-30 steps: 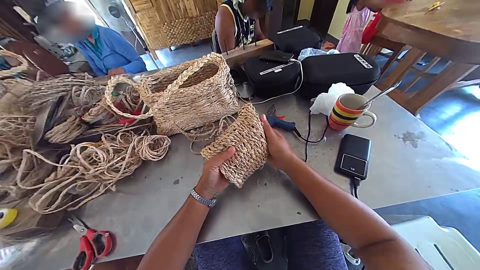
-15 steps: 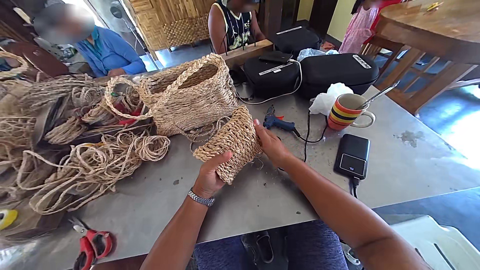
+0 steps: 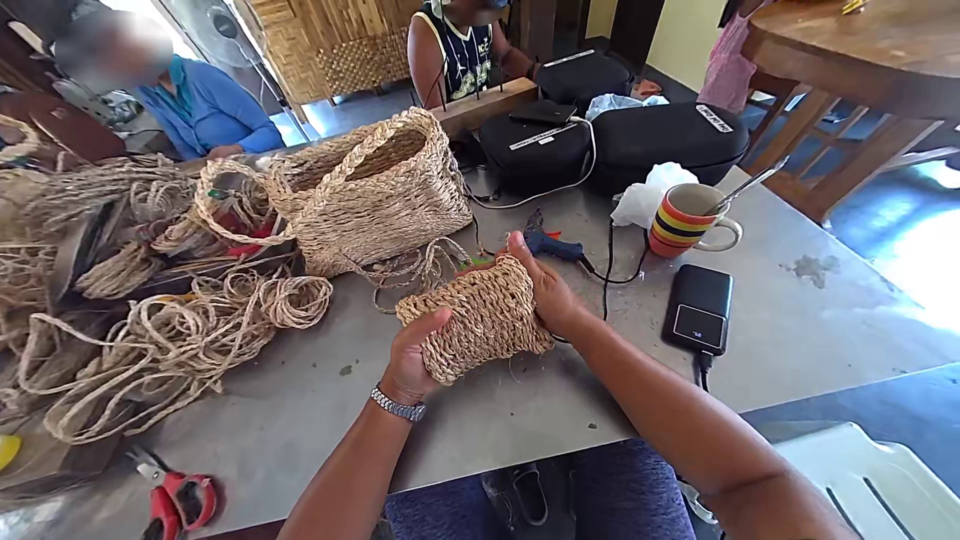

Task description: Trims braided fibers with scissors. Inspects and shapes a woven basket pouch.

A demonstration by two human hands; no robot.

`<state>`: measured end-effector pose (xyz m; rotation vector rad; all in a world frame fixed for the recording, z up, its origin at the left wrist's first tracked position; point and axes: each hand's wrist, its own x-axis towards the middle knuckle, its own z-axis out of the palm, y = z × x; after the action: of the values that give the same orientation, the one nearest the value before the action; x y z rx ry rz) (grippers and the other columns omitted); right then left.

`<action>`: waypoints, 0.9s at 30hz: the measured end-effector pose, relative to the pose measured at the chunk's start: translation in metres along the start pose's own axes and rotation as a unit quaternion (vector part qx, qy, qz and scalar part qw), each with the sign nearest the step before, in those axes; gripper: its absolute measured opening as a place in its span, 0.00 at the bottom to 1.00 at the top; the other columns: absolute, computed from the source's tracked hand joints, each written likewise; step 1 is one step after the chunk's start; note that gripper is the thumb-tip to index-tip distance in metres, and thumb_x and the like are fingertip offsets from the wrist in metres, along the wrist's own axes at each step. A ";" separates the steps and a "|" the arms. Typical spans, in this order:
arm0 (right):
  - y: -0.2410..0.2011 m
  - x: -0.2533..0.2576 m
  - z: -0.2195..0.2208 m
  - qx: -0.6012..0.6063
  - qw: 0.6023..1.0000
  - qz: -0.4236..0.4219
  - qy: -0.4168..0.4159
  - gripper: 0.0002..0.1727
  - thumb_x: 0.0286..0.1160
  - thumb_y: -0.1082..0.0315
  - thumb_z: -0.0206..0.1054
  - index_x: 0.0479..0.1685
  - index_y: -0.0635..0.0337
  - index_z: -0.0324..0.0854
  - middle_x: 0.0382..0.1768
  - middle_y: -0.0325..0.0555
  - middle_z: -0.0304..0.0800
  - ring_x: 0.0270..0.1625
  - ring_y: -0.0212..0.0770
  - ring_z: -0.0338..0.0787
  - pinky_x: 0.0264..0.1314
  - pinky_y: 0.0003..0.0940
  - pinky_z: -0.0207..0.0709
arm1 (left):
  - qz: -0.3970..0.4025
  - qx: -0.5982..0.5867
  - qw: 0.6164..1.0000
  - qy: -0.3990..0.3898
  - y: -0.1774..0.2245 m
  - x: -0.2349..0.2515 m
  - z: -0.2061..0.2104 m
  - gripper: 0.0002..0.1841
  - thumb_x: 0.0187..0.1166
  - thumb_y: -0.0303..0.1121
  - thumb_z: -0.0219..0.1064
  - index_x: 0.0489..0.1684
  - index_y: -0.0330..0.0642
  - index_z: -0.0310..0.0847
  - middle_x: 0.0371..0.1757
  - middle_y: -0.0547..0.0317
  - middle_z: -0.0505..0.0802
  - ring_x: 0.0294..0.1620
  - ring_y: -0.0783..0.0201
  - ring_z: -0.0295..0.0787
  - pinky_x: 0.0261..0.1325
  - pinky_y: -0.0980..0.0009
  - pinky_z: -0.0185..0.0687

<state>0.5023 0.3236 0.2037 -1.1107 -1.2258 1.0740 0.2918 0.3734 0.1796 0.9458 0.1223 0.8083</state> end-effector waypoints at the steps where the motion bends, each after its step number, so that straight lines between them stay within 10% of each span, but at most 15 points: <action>1: 0.000 -0.001 0.001 -0.012 1.000 -0.001 0.012 0.41 0.88 0.30 0.28 0.65 0.49 0.79 0.46 0.38 0.93 0.45 0.30 0.91 0.47 0.33 0.87 | -0.002 -0.005 1.000 0.004 -0.001 0.000 0.002 0.15 0.71 0.46 0.74 0.49 0.51 0.93 0.46 0.57 0.97 0.49 0.65 0.96 0.55 0.62 0.92; 11: -0.007 0.001 0.001 0.053 0.998 0.002 -0.038 0.41 0.88 0.30 0.30 0.66 0.51 0.76 0.45 0.40 0.90 0.45 0.32 0.91 0.47 0.36 0.88 | 0.014 0.012 1.000 0.012 0.010 0.005 -0.013 0.13 0.77 0.44 0.69 0.50 0.50 0.92 0.47 0.57 0.97 0.49 0.65 0.96 0.54 0.62 0.93; 27: -0.010 0.001 -0.011 0.166 0.974 -0.017 -0.155 0.08 0.80 0.67 0.63 0.51 0.48 0.71 0.40 0.35 0.87 0.40 0.28 0.89 0.45 0.27 0.86 | 0.037 -0.028 0.998 -0.052 0.018 0.002 -0.021 0.20 0.77 0.51 0.69 0.54 0.47 0.91 0.50 0.55 0.96 0.52 0.63 0.95 0.57 0.60 0.91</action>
<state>0.5137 0.3226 0.2131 -0.6801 -1.2415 1.4055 0.2740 0.3948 0.1815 0.9416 -0.0262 0.8241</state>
